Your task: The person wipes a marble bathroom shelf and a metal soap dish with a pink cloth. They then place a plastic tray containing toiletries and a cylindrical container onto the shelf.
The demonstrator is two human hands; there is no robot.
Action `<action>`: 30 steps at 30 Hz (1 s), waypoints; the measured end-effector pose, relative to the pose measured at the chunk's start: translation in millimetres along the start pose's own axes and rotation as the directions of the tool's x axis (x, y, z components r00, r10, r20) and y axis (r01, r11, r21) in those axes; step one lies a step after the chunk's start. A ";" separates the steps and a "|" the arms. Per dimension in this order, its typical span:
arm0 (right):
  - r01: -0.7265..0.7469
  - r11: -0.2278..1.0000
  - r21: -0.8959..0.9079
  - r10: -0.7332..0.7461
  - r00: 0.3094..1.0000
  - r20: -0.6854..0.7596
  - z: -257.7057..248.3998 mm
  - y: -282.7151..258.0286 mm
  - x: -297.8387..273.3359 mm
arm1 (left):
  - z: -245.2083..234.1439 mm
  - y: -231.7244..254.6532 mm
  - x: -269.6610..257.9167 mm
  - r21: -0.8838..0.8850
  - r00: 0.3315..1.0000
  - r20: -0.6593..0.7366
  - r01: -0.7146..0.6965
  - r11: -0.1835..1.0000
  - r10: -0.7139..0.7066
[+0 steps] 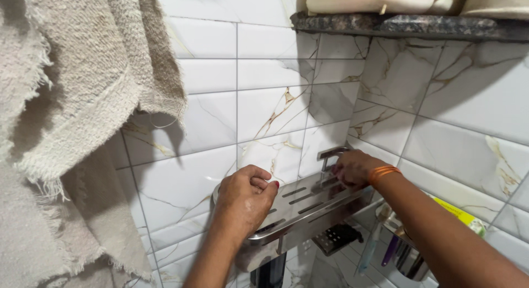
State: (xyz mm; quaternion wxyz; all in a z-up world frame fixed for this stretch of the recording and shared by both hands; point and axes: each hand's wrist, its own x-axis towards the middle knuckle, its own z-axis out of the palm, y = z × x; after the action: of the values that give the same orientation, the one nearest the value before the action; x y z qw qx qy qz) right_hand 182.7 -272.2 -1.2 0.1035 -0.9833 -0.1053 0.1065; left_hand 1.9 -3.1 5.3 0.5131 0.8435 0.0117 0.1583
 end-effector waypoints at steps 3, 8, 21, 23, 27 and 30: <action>0.083 0.967 -0.240 -0.082 0.997 0.014 6.0 3.0 19.5 | -1.0 1.6 0.1 0.012 1.000 -0.015 0.003 1.000 -0.003; -0.081 0.969 -0.233 0.084 0.996 0.005 28.6 -21.8 29.9 | 0.3 -0.7 -0.7 -0.035 0.999 -0.052 0.000 0.999 -0.001; 0.399 0.895 -0.201 -0.399 0.916 0.045 61.5 -160.0 -50.8 | -3.0 -8.3 -15.6 -0.286 0.975 -0.168 -0.192 0.939 0.148; 0.435 0.892 -0.120 -0.429 0.900 0.075 60.0 -174.9 -66.7 | -6.1 -11.1 -18.4 -0.168 0.955 -0.198 -0.257 0.952 0.223; 0.423 0.905 -0.033 -0.411 0.893 0.186 60.1 -188.0 -81.5 | -7.1 -16.8 -15.5 0.030 0.866 -0.262 -0.434 0.900 0.426; 0.375 0.927 -0.010 -0.361 0.897 0.255 62.4 -186.5 -77.3 | -3.6 -20.8 -10.3 -0.048 0.936 -0.160 -0.324 0.945 0.313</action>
State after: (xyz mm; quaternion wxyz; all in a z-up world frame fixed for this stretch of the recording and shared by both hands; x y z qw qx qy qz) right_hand 59.9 -100.2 -4.3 0.0787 -0.9271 -0.3043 0.2039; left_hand -5.9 8.0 -13.8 0.5090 0.8006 -0.0923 0.3025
